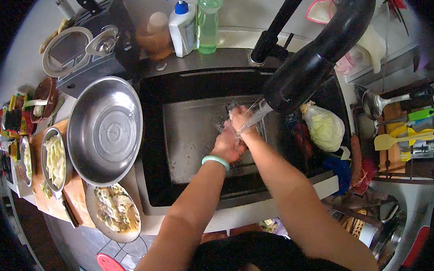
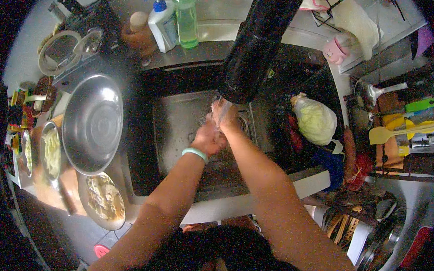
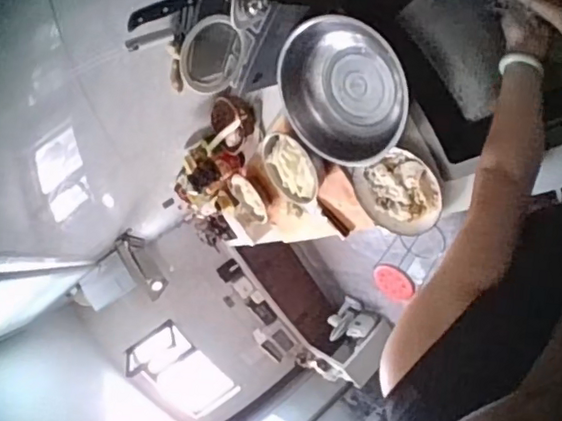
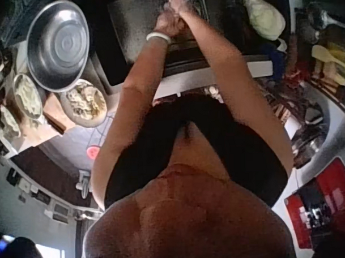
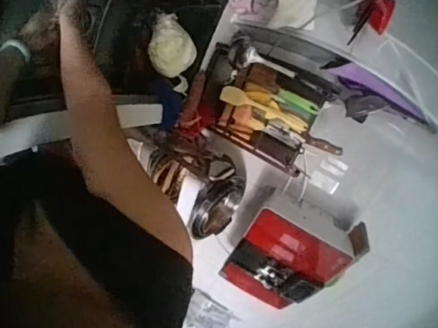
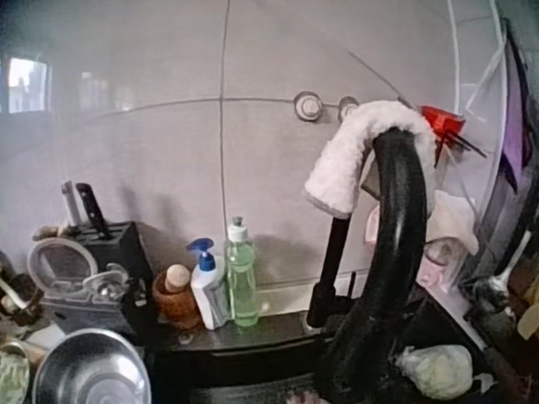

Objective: The person cleans the kitchen sink area using a cloth. They wipe the sink basin, faucet, and surrounding countertop, then rinse and wring the cloth under running water.

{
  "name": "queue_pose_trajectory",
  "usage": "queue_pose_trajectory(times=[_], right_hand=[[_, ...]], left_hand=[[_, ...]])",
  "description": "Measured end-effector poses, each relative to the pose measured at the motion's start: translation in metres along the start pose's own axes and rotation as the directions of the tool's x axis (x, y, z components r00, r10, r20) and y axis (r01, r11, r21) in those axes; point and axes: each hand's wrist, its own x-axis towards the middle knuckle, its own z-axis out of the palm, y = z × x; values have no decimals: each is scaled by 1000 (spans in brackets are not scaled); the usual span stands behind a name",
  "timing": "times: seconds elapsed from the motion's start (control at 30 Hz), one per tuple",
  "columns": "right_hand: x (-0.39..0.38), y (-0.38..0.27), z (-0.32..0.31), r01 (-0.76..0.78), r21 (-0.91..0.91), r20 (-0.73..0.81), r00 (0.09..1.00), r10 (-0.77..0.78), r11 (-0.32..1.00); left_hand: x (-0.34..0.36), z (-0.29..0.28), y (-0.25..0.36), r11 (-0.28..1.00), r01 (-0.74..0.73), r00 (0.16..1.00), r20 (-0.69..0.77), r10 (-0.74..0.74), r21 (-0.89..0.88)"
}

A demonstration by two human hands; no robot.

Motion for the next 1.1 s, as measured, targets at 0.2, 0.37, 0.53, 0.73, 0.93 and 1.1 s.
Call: queue_pose_trajectory(times=[0.2,0.37,0.53,0.73,0.93,1.1], right_hand=[[-96,-14,-7,420,39,233,879,-417,907],[-2,13,14,-21,-123,144,989,39,992],[-22,16,-3,-325,759,205,942,267,564],[-97,-7,-13,309,161,206,918,-338,937],[-24,16,7,119,13,-67,991,-118,993],[-90,4,15,315,239,199,910,-363,919]], left_hand=[[23,-55,19,966,15,979,201,38,-259],[51,-60,8,768,486,655,755,-5,-417],[29,-52,11,955,-80,952,261,159,-287],[2,-28,14,949,7,1000,-10,-11,-316],[-34,21,-3,981,-131,989,45,139,-143],[56,-97,-7,857,-471,864,302,402,207]])
